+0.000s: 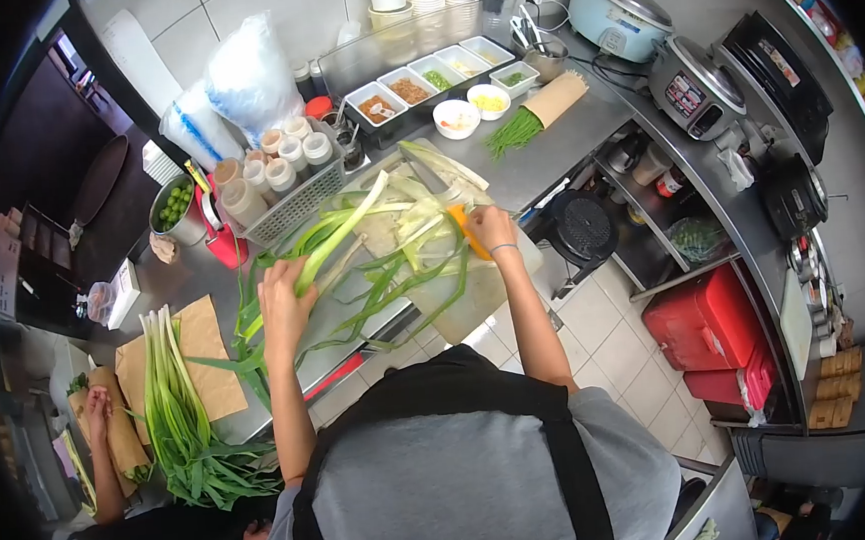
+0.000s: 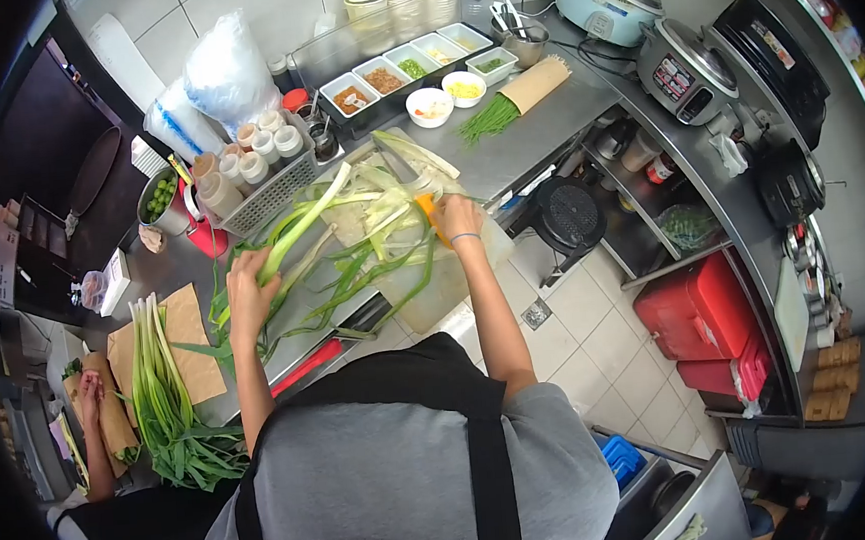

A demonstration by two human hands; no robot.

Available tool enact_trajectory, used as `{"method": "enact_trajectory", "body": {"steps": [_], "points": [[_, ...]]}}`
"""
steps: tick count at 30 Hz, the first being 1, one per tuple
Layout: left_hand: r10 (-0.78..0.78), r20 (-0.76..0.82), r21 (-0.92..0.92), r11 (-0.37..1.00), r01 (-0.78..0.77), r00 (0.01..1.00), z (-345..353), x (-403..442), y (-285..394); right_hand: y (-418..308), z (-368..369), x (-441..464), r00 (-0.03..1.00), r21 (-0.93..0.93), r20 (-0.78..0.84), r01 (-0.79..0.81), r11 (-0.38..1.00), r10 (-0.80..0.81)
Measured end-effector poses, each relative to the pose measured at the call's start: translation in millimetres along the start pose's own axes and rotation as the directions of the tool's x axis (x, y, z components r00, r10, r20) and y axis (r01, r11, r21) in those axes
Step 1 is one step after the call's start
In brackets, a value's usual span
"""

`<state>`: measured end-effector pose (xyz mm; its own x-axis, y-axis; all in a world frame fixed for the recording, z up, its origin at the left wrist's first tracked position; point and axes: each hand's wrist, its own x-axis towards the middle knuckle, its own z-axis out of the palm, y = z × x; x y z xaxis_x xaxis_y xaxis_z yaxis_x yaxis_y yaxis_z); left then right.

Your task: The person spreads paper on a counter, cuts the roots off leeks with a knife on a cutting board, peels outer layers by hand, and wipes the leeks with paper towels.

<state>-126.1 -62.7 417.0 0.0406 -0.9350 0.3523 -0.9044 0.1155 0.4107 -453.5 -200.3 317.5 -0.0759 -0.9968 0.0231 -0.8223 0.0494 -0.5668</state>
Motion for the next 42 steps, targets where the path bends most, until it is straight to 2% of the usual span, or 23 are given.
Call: {"method": "enact_trajectory", "body": {"steps": [3,7,9,11,12,16,18,19,21,22,23,25,27,28,31,32,34,35,37,39,42], "points": [[-0.001,0.025,0.027,1.0,0.0,1.0,0.1,-9.8,0.3,1.8,16.7,-2.5,0.999,-0.062,-0.043,0.027,0.998,-0.029],[0.06,0.021,0.064,0.996,-0.061,0.998,1.4,-14.4,-2.3,-2.7,16.0,1.7,0.994,-0.216,0.001,0.105,0.971,-0.107],[0.066,-0.008,0.093,0.994,-0.065,0.998,10.4,-19.4,-11.8,-17.4,-1.4,-1.7,0.991,-0.164,0.095,0.11,0.98,-0.095],[0.06,-0.027,0.126,0.99,-0.056,0.998,25.6,-20.2,-20.8,4.9,1.6,5.3,0.977,-0.062,-0.041,0.207,0.976,-0.209],[0.053,-0.043,0.133,0.99,-0.047,0.998,37.9,-16.6,-25.0,-2.8,-10.6,4.6,0.985,-0.063,-0.058,0.161,0.985,-0.165],[0.001,0.025,0.174,0.985,-0.006,1.0,109.8,-1.1,-51.1,-22.9,-42.6,14.9,0.929,0.072,-0.141,0.355,0.932,-0.343],[-0.017,-0.047,0.237,0.971,0.028,0.999,117.3,-5.2,-47.5,-33.3,-50.2,17.7,0.902,0.159,-0.181,0.419,0.894,-0.391],[-0.03,-0.075,0.195,0.98,0.044,0.997,106.7,-9.5,-41.7,-45.9,-61.1,14.0,0.902,0.227,-0.195,0.423,0.877,-0.385],[-0.053,-0.114,0.148,0.987,0.069,0.992,81.7,-22.5,-25.4,-56.5,-79.8,21.0,0.81,0.073,-0.301,0.546,0.834,-0.504],[-0.074,-0.129,0.158,0.983,0.094,0.989,69.6,-31.3,-25.8,-66.3,-91.5,24.5,0.76,0.1,-0.339,0.615,0.782,-0.554],[-0.1,-0.132,0.096,0.989,0.113,0.986,51.3,-44.6,-20.7,-86.0,-103.9,17.2,0.782,0.188,-0.368,0.592,0.783,-0.503],[-0.144,-0.245,0.073,0.983,0.166,0.959,13.9,-81.1,-9.5,-118.8,-129.5,5.6,0.764,0.151,-0.36,0.614,0.775,-0.535],[-0.178,-0.302,0.061,0.977,0.205,0.937,-15.2,-124.3,0.6,-171.2,-146.9,-33.7,0.626,0.196,-0.496,0.756,0.625,-0.602],[-0.248,-0.325,0.093,0.952,0.292,0.913,-23.7,-148.8,3.6,-186.1,-143.5,-40.5,0.631,0.221,-0.498,0.755,0.617,-0.595],[-0.432,-0.403,0.151,0.838,0.524,0.807,-54.0,-238.1,26.4,-221.7,-95.7,-43.3,0.524,0.42,-0.535,0.846,0.329,-0.663],[-0.483,-0.437,0.151,0.792,0.592,0.759,-66.3,-266.5,41.5,-239.5,-78.1,-53.5,0.512,0.521,-0.535,0.826,0.215,-0.672],[-0.598,-0.474,0.177,0.654,0.736,0.646,-71.7,-324.0,65.0,-281.6,-68.8,-100.9,0.521,0.632,-0.49,0.764,0.126,-0.699],[-0.639,-0.505,0.143,0.602,0.786,0.581,-76.3,-347.9,80.0,-295.5,-64.2,-116.8,0.476,0.644,-0.515,0.764,0.045,-0.713],[-0.691,-0.567,0.101,0.481,0.871,0.448,-87.8,-389.3,108.7,-322.5,-51.9,-150.1,0.384,0.661,-0.576,0.738,-0.134,-0.721],[-0.714,-0.622,0.074,0.355,0.932,0.322,-96.2,-423.0,134.3,-340.2,-48.9,-183.1,0.37,0.722,-0.557,0.658,-0.213,-0.743],[-0.691,-0.706,-0.016,0.237,0.971,0.157,-104.8,-467.1,156.2,-361.7,-50.4,-238.2,0.339,0.769,-0.546,0.567,-0.297,-0.766]]}}
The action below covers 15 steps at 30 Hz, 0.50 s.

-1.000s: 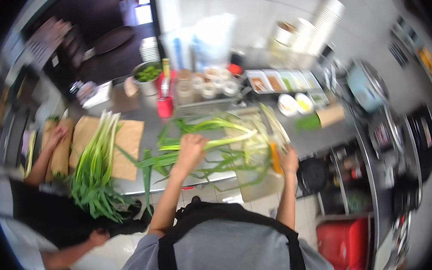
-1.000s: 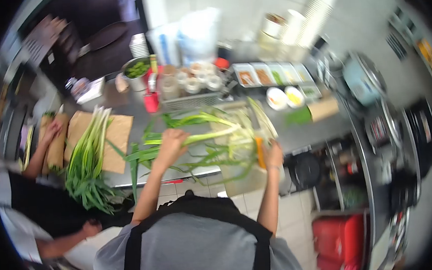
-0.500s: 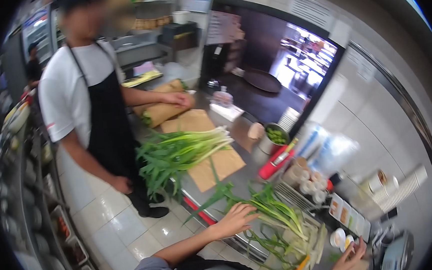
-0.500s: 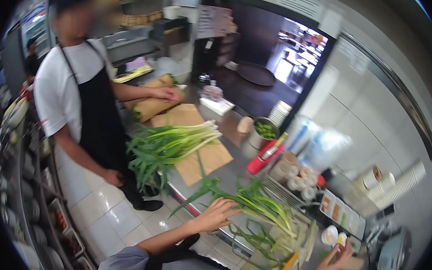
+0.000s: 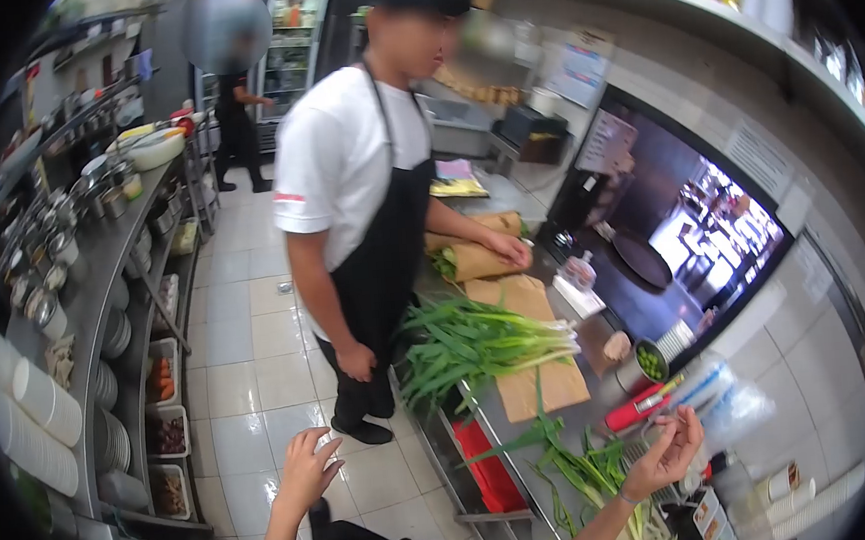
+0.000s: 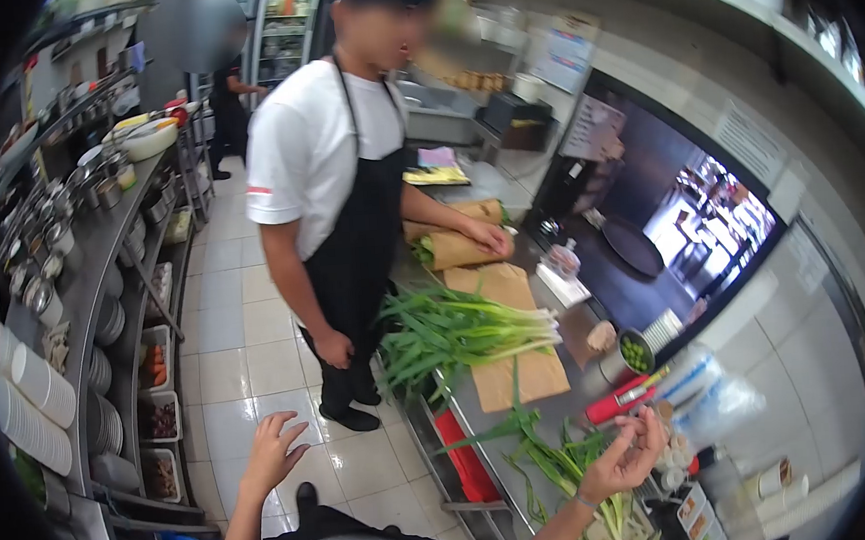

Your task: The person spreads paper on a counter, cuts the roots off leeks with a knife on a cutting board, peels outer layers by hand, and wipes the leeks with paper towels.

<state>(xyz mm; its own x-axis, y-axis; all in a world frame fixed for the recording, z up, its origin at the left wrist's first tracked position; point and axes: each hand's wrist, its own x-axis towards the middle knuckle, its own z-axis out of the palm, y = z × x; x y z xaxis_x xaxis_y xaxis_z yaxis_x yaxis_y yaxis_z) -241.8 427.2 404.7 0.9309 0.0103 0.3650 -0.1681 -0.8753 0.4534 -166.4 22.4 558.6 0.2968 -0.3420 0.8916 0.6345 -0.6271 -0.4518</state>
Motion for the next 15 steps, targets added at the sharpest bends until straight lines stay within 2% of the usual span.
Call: {"method": "enact_trajectory", "body": {"steps": [4,8,12,15], "points": [[-0.052,-0.101,-0.026,0.998,0.05,0.994,-28.6,-7.5,-58.4,-37.1,65.5,-15.5,0.997,0.047,0.028,0.072,0.996,-0.074],[-0.09,-0.125,-0.058,0.995,0.083,0.988,-70.0,-12.9,-136.5,-100.6,151.7,-35.2,0.999,0.054,0.01,0.042,0.998,-0.042],[-0.174,-0.126,-0.11,0.981,0.16,0.977,-126.5,-14.5,-204.8,-174.2,265.9,-61.1,0.995,0.224,-0.047,0.099,0.969,-0.091],[-0.189,-0.147,-0.063,0.981,0.181,0.971,-155.2,-3.5,-252.1,-217.4,348.9,-82.8,0.978,0.307,0.063,0.172,0.936,-0.2]]}}
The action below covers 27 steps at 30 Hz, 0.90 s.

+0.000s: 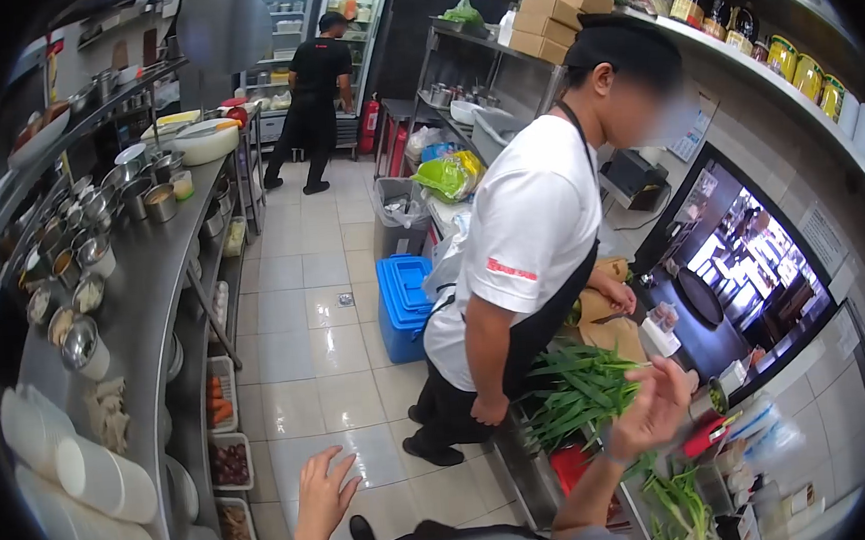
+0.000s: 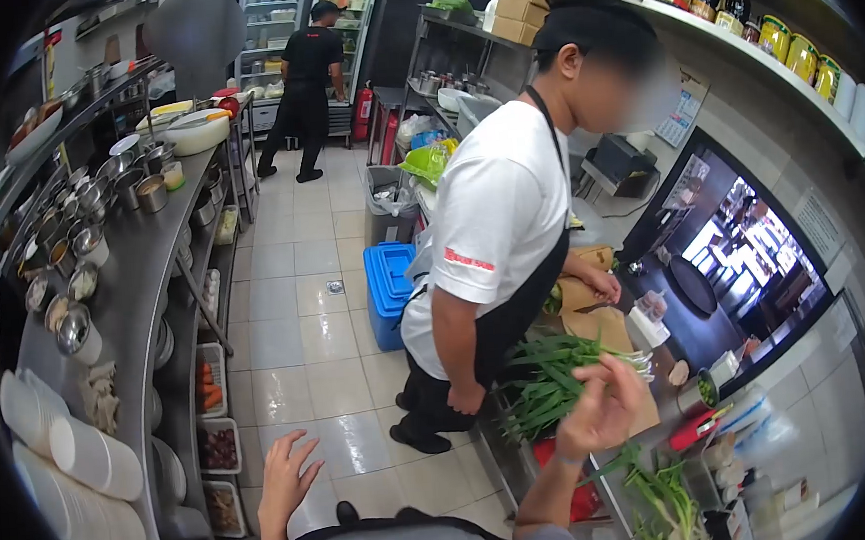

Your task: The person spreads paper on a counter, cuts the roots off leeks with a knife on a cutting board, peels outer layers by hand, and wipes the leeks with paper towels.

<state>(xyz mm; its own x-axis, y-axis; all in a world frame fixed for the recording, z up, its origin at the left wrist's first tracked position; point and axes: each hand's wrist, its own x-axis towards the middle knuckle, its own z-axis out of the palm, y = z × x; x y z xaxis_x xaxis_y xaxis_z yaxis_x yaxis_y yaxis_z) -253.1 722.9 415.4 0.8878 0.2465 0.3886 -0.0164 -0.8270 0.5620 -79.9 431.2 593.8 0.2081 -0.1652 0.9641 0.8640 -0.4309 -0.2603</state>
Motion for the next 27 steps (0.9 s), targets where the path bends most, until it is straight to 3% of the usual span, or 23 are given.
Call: {"method": "enact_trajectory", "body": {"steps": [4,10,13,16,19,25,27], "points": [[0.02,-0.012,0.01,1.0,-0.02,1.0,-21.5,49.7,-36.5,-7.2,94.3,-12.4,0.995,0.213,0.089,0.022,0.977,-0.042],[0.138,0.047,-0.072,0.988,-0.135,0.989,-15.3,155.6,-90.8,14.1,225.7,-33.5,0.987,0.423,0.119,-0.148,0.894,0.107],[0.159,0.082,-0.044,0.987,-0.156,0.984,-10.4,218.7,-130.0,47.6,290.6,-27.7,0.993,0.326,0.104,-0.094,0.941,0.063],[0.137,0.068,0.009,0.99,-0.138,0.988,-16.1,287.0,-168.7,88.6,366.5,-1.2,0.977,0.356,0.027,-0.208,0.911,0.212],[0.084,0.035,0.071,0.994,-0.086,0.996,-24.9,346.3,-202.7,133.7,455.3,42.0,0.903,0.616,0.146,-0.402,0.677,0.403],[-0.139,-0.001,0.139,0.981,0.138,0.99,-41.6,421.8,-278.8,244.4,652.4,128.0,0.848,0.615,0.482,-0.507,0.604,0.22],[-0.158,-0.024,0.179,0.971,0.16,0.987,-38.2,441.5,-308.6,296.3,717.2,154.8,0.856,0.575,0.479,-0.473,0.668,0.193]]}}
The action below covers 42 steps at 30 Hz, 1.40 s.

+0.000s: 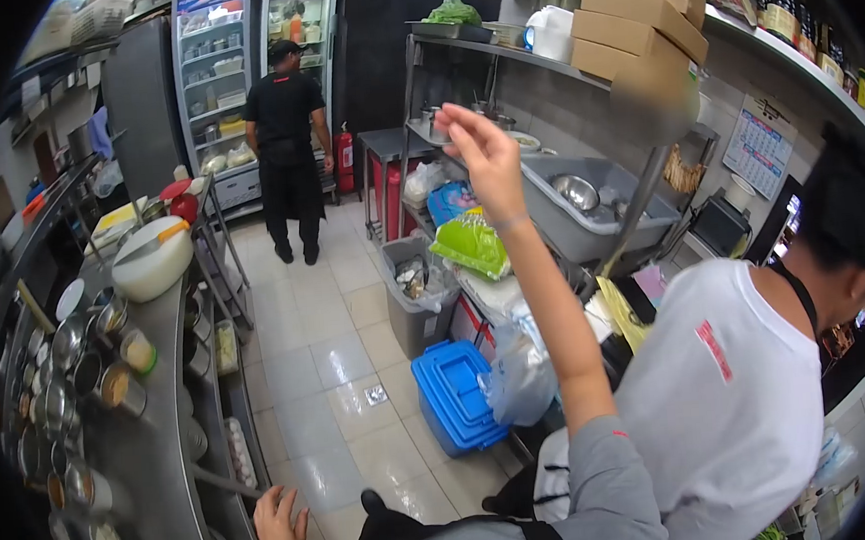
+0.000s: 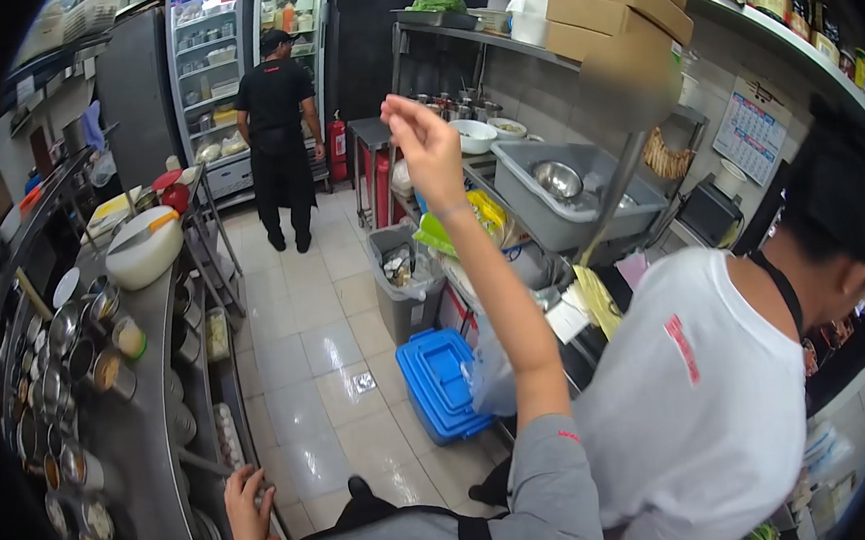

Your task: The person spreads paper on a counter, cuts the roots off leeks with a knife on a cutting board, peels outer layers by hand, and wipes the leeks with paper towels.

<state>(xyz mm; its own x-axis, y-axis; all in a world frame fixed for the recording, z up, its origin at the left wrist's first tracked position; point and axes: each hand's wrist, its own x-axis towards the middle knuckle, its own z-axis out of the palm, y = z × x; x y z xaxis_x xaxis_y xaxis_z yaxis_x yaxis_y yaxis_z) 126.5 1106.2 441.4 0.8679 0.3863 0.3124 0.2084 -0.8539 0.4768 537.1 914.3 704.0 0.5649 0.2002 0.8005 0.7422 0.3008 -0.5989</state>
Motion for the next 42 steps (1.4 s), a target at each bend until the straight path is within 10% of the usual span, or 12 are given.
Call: {"method": "enact_trajectory", "body": {"steps": [8,13,19,24,26,33,42], "points": [[0.046,0.044,-0.013,0.999,-0.045,0.998,43.8,197.5,-70.4,154.2,-89.5,236.6,0.91,-0.812,-0.208,0.044,0.582,-0.36],[0.385,0.044,-0.033,0.923,-0.384,0.922,71.9,358.9,-49.8,183.7,-172.1,325.0,0.868,-0.969,-0.245,-0.226,0.096,-0.433],[0.658,0.04,-0.184,0.744,-0.642,0.752,116.1,487.5,-6.8,214.3,-299.5,413.5,0.872,-0.899,-0.336,-0.41,-0.155,-0.355],[0.529,0.038,-0.198,0.835,-0.513,0.848,154.6,548.7,-13.8,231.5,-335.0,449.0,0.838,-0.926,-0.321,-0.376,-0.041,-0.442],[0.472,0.05,-0.189,0.87,-0.456,0.88,173.6,564.7,-26.2,233.1,-352.7,462.0,0.873,-0.906,-0.214,-0.346,-0.246,-0.438],[0.364,0.125,-0.188,0.922,-0.338,0.923,224.4,631.6,-45.5,235.0,-316.9,442.4,0.734,-0.798,-0.215,-0.513,-0.318,-0.644],[0.666,0.222,-0.396,0.729,-0.559,0.712,277.3,771.0,-1.6,198.5,-342.4,446.5,0.652,-0.867,-0.29,-0.49,-0.097,-0.7]]}}
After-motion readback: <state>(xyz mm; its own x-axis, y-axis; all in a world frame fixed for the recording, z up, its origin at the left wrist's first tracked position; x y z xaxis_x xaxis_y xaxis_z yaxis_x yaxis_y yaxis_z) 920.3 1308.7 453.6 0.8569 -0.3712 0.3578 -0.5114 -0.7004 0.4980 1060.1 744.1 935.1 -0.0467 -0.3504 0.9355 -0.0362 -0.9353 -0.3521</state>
